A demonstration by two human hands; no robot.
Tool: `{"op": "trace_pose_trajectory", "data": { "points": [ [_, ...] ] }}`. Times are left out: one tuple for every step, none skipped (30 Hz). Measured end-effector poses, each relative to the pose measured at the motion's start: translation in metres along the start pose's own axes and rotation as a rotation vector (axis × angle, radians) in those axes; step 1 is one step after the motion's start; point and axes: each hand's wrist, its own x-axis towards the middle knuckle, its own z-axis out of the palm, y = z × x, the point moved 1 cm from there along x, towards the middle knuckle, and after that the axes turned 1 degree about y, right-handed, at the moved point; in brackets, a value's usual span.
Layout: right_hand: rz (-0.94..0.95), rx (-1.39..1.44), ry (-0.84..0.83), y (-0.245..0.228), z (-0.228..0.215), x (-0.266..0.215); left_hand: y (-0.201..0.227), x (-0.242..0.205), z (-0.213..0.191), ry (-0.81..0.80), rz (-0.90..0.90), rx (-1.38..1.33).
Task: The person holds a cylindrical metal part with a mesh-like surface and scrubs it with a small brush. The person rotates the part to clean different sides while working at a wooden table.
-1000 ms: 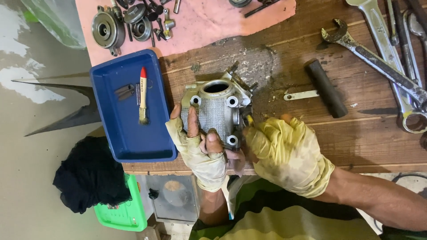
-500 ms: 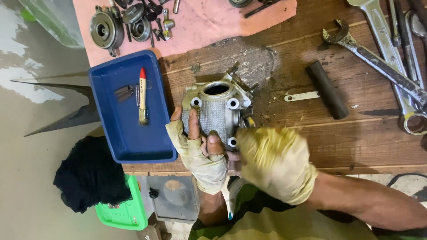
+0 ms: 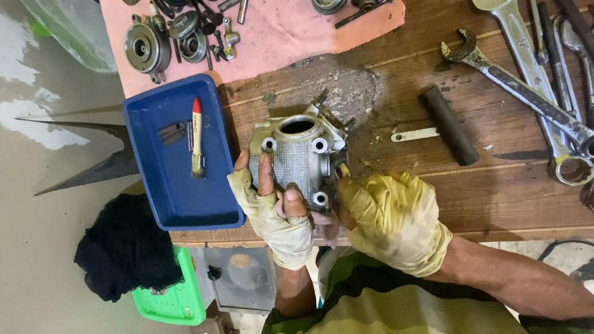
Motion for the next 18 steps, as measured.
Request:
{"op": "trace_pose_trajectory", "data": {
  "points": [
    [-0.016, -0.017, -0.012, -0.001, 0.000, 0.002, 0.001, 0.000, -0.001, -0.006, 0.001, 0.022],
    [-0.019, -0.017, -0.013, 0.000, -0.001, 0.002, 0.000, 0.000, -0.001, -0.003, 0.000, 0.022],
    [-0.037, -0.034, -0.026, 0.000, -0.001, 0.001, 0.001, 0.000, -0.002, -0.008, -0.007, 0.009],
    [-0.056, -0.051, -0.038, 0.001, -0.002, 0.001, 0.000, 0.000, -0.002, -0.013, -0.014, -0.004],
    [-0.058, -0.050, -0.039, -0.001, -0.003, 0.002, 0.001, -0.001, -0.002, -0.011, -0.016, -0.003],
    [-0.074, -0.065, -0.051, -0.002, -0.003, 0.002, 0.001, -0.001, -0.001, -0.007, -0.026, -0.013],
    [-0.089, -0.081, -0.064, -0.003, -0.004, 0.003, 0.001, -0.001, -0.001, -0.004, -0.036, -0.022],
    [-0.091, -0.080, -0.065, -0.004, -0.004, 0.004, 0.001, 0.000, -0.001, -0.002, -0.038, -0.021],
    [-0.104, -0.096, -0.077, -0.005, -0.005, 0.005, 0.002, 0.000, -0.002, -0.014, -0.042, -0.022],
    [-0.117, -0.112, -0.089, -0.006, -0.006, 0.006, 0.002, 0.000, -0.003, -0.026, -0.045, -0.023],
    [-0.115, -0.113, -0.090, -0.008, -0.006, 0.007, 0.003, 0.000, -0.003, -0.027, -0.045, -0.024],
    [-0.128, -0.131, -0.102, -0.009, -0.007, 0.009, 0.004, 0.001, -0.004, -0.032, -0.064, -0.027],
    [-0.141, -0.149, -0.114, -0.010, -0.007, 0.010, 0.005, 0.001, -0.004, -0.037, -0.083, -0.029],
    [-0.139, -0.150, -0.115, -0.011, -0.008, 0.011, 0.004, 0.001, -0.004, -0.039, -0.083, -0.030],
    [-0.153, -0.166, -0.127, -0.012, -0.008, 0.012, 0.002, 0.001, -0.003, -0.043, -0.074, -0.008],
    [-0.167, -0.183, -0.140, -0.013, -0.009, 0.013, 0.000, 0.001, -0.003, -0.046, -0.064, 0.015],
    [-0.166, -0.181, -0.144, -0.012, -0.010, 0.014, 0.001, 0.000, -0.004, -0.048, -0.068, 0.015],
    [-0.179, -0.197, -0.159, -0.010, -0.011, 0.014, 0.002, -0.001, -0.004, -0.059, -0.091, 0.012]
  ]
}}
